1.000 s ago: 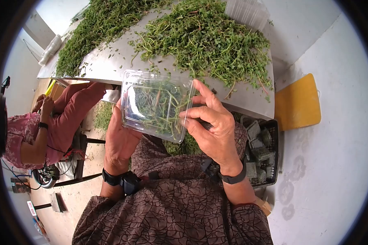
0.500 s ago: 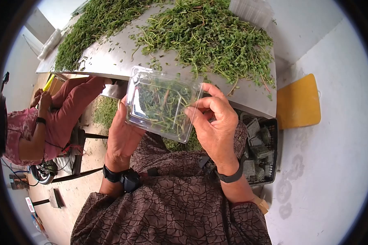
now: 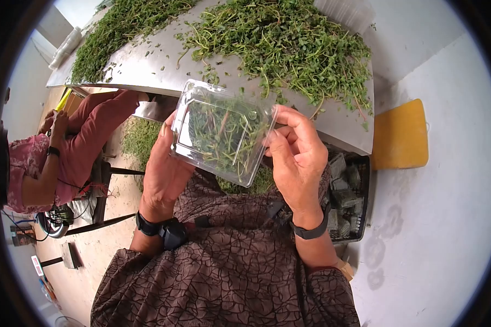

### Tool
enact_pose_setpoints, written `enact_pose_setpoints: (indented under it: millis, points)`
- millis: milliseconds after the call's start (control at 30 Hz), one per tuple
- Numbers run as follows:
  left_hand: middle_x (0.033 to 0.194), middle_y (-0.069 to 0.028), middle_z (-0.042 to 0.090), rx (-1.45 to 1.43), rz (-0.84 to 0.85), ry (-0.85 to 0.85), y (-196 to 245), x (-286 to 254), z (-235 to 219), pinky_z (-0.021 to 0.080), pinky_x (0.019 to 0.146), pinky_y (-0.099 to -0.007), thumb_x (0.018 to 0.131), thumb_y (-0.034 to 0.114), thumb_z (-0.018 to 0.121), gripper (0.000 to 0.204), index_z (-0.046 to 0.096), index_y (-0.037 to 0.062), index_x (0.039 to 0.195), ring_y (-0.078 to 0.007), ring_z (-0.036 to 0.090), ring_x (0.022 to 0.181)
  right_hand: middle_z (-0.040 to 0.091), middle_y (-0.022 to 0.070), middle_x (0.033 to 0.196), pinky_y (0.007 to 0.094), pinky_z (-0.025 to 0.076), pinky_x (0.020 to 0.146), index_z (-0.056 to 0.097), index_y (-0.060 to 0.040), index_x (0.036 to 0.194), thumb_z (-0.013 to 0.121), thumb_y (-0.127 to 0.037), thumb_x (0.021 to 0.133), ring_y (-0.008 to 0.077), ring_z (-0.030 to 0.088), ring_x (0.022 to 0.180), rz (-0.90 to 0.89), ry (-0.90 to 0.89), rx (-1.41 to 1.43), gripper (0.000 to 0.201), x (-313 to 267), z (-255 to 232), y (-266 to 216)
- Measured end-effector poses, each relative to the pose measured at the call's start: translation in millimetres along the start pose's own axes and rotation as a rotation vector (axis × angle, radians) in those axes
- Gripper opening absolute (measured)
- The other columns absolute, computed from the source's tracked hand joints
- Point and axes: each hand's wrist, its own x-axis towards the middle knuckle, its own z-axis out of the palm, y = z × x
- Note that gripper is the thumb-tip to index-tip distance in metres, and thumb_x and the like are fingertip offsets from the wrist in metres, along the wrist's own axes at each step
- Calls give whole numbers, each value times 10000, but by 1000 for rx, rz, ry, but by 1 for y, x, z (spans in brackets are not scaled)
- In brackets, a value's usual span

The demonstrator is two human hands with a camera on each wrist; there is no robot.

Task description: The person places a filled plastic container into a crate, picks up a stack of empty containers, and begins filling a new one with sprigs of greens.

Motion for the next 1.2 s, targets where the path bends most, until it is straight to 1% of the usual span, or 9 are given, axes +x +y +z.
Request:
enact_pose_setpoints:
  millis: [133, 333, 533, 667, 833, 867, 1000, 1133, 1200]
  points:
    - [1309, -108, 449, 9, 19, 8, 0, -1, 5, 444, 938, -398, 970, 287, 434, 466, 324, 73, 1369, -209, 487, 1161, 614, 137, 1042, 206, 486, 557, 478, 24, 1180, 553, -108, 902, 110, 598, 700, 58, -4, 127, 317, 1, -5, -5]
    - [1331, -104, 425, 86, 89, 30, -3, -3, 9, 444, 944, -364, 981, 197, 395, 457, 278, 67, 1402, -196, 478, 1168, 622, 81, 881, 188, 451, 496, 513, 29, 1151, 591, -165, 892, 82, 567, 604, 118, 72, 40, 333, -1, -2, -7]
    - [1300, -98, 466, 131, 36, 34, -3, -4, 5, 442, 945, -339, 977, 158, 391, 428, 323, 28, 1379, -172, 485, 1156, 588, 25, 761, 175, 411, 459, 560, 34, 1094, 617, -194, 882, 51, 530, 550, 218, 5, 29, 317, 1, -7, -3]
    - [1277, -94, 493, 45, -27, 55, -2, -4, -1, 449, 933, -350, 972, 209, 415, 437, 355, 19, 1360, -173, 507, 1133, 590, 27, 774, 178, 424, 478, 551, 34, 1116, 614, -193, 883, 55, 539, 573, 223, -1, 38, 331, 1, -6, -3]
    - [1281, -97, 496, -101, -63, 44, 0, 1, -6, 419, 964, -407, 947, 353, 472, 531, 362, 36, 1358, -221, 501, 1152, 582, 64, 921, 187, 454, 603, 465, 24, 1262, 618, -148, 872, 76, 552, 733, 61, -137, 140, 453, -2, -5, -9]
    - [1293, -106, 490, -122, -74, 23, 1, 3, -10, 420, 967, -417, 959, 377, 422, 519, 364, 49, 1358, -234, 507, 1153, 558, 81, 1023, 193, 449, 661, 433, 15, 1303, 641, -93, 836, 87, 539, 805, 84, -185, 221, 522, -2, -5, -12]
    - [1310, -130, 474, -166, -99, 62, 6, 6, -12, 417, 973, -452, 985, 405, 312, 504, 356, 79, 1367, -270, 501, 1168, 541, 79, 1061, 199, 445, 693, 438, 8, 1304, 659, -49, 800, 92, 531, 835, -19, -245, 195, 554, -1, -5, -14]
    - [1321, -140, 459, -178, -123, 76, 11, 8, -9, 414, 974, -482, 988, 414, 274, 508, 342, 95, 1377, -292, 482, 1188, 518, 66, 1089, 199, 459, 660, 594, -16, 1063, 662, 38, 726, 93, 548, 832, -49, -273, 90, 348, 2, -4, -18]
    - [1322, -138, 458, -178, -122, 76, 10, 9, -7, 415, 974, -483, 989, 411, 273, 506, 342, 94, 1376, -292, 483, 1188, 520, 64, 1075, 197, 457, 651, 603, -26, 1039, 658, 43, 726, 91, 550, 819, -69, -273, 64, 325, 2, -6, -19]
